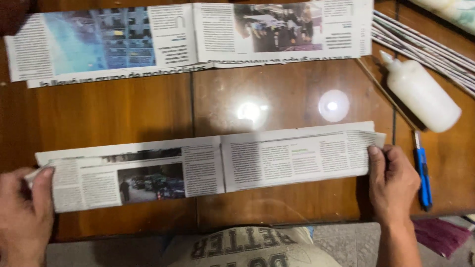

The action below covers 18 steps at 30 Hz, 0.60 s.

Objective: Cutting newspaper into strips and rolling them into thin tubes using a wooden stick

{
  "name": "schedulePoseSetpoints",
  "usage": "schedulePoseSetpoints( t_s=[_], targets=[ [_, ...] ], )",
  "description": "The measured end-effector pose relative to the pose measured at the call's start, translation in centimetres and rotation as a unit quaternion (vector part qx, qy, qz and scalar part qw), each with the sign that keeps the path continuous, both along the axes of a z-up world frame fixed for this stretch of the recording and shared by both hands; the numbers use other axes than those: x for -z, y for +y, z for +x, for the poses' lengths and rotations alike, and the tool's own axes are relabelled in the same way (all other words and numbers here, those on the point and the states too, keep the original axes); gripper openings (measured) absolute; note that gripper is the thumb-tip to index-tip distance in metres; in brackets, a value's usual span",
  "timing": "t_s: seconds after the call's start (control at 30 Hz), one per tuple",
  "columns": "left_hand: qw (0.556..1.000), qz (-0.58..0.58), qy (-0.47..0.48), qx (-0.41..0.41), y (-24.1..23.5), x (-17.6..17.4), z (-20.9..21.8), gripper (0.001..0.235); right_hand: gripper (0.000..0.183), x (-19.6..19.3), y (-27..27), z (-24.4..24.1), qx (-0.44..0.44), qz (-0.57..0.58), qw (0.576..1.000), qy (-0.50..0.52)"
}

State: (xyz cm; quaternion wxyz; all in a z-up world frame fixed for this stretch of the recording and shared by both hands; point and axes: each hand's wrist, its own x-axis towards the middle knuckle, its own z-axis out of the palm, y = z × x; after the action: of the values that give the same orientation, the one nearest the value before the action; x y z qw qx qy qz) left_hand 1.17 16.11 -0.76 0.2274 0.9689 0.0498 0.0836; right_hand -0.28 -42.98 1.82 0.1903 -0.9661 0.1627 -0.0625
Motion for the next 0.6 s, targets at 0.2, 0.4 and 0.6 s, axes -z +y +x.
schedulePoseSetpoints(
  t_s=[0.2, 0.4, 0.6],
  targets=[
    [0.931, 0.363, 0.010, -0.044, -0.1, -0.5, 1.2, 0.026, 0.025, 1.4, -1.3, -0.1, -0.002, -0.061, 0.998, 0.023],
    [0.941, 0.338, 0.020, -0.028, -2.1, -1.8, 1.5, 0.027, 0.028, 1.5, -1.4, 0.1, 0.042, -0.059, 0.997, 0.035],
    [0.976, 0.194, -0.014, -0.100, -2.8, -0.7, 1.5, 0.022, 0.019, 9.7, -9.5, 1.2, -0.013, -0.010, 1.000, -0.002]
  ],
)
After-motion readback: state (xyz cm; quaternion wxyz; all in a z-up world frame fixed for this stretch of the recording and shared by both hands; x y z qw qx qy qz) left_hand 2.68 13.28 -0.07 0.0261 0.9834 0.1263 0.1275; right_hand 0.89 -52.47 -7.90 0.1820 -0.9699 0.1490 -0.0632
